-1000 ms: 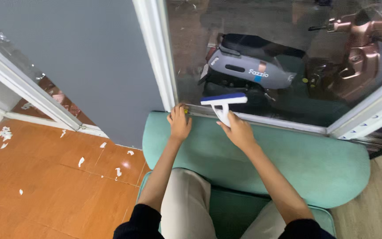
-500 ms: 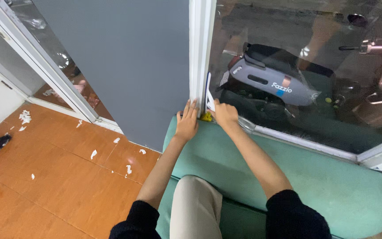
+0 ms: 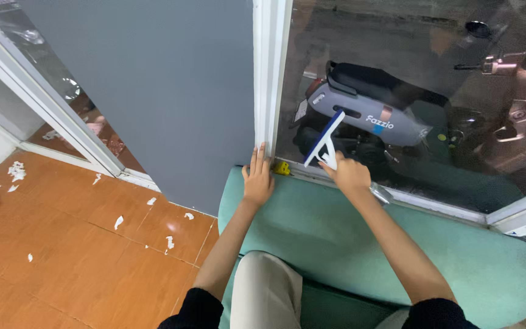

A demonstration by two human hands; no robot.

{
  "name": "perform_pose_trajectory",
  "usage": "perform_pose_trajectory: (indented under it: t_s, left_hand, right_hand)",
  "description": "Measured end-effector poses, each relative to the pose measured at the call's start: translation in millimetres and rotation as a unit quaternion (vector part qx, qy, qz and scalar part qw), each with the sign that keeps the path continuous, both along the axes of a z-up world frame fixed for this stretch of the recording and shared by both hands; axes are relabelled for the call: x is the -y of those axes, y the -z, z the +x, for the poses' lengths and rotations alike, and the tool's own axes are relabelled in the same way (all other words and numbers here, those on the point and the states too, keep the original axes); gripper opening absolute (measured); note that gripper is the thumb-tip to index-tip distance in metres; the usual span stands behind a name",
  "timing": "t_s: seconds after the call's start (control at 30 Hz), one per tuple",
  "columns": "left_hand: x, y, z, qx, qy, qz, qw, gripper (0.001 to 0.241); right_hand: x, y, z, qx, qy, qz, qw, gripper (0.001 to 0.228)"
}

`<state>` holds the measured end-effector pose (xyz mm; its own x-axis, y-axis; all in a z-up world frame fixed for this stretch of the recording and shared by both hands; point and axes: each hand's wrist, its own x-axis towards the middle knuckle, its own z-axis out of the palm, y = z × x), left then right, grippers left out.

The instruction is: The person cleans a window and then a mirror using a squeegee with a spray attachment, spraying liquid and wiping the surfaces from top to bottom.

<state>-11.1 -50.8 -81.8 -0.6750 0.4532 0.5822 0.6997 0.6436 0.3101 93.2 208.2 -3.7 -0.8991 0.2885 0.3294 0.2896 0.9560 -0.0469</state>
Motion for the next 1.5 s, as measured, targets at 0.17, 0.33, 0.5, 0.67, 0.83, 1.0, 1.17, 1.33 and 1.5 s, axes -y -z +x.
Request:
perform_pose_trajectory:
  t_s: [0.17, 0.33, 0.5, 0.67, 0.83, 1.0, 1.17, 1.33, 1.5]
  left_hand:
    - [-12.8, 6.2, 0.9, 0.009, -0.030, 0.001, 1.000, 0.054]
    - [-24.1, 12.0, -0.5, -0.023, -0.089, -0.023, 0.996, 0.061]
    - [-32.3, 9.2, 6.1, 0.038, -0.105, -0.016, 0.994, 0.064]
    - [-41.0, 7.4, 9.0, 0.039, -0.139, -0.019, 0.989, 0.071]
    - [-49.4, 11.2, 9.5, 0.022, -0.159, -0.018, 0.987, 0.071]
    - [-66.9, 12.7, 19.0, 0.066, -0.153, 0.066, 0.984, 0.067]
    - [-102.4, 15.6, 32.9, 0.065, -0.105, 0.060, 0.991, 0.069]
    - [-145.9, 27.3, 57.2, 0.045, -0.045, 0.066, 0.996, 0.068]
    - [-182.6, 37.2, 80.3, -0.004, 0.013, 0.071, 0.997, 0.059]
  right_hand:
    - [-5.9, 25.1, 6.6, 0.021, -0.014, 0.036, 0.999, 0.055]
    - [23.7, 36.9, -35.5, 0.117, -0.004, -0.012, 0.993, 0.058]
    - [48.6, 43.2, -72.4, 0.022, -0.076, 0.026, 0.997, 0.057]
    - [35.2, 49.0, -66.9, 0.030, -0.067, 0.040, 0.997, 0.062]
    - [-3.9, 51.2, -41.7, 0.001, -0.052, 0.066, 0.996, 0.060]
    - [-55.5, 58.3, 5.5, -0.027, -0.019, 0.057, 0.998, 0.065]
    - [-132.5, 61.5, 86.7, -0.013, 0.047, 0.071, 0.996, 0.070]
    - [-188.8, 61.4, 154.9, -0.016, 0.122, 0.075, 0.990, 0.071]
    - [-224.6, 59.1, 216.9, 0.044, 0.196, 0.029, 0.979, 0.071]
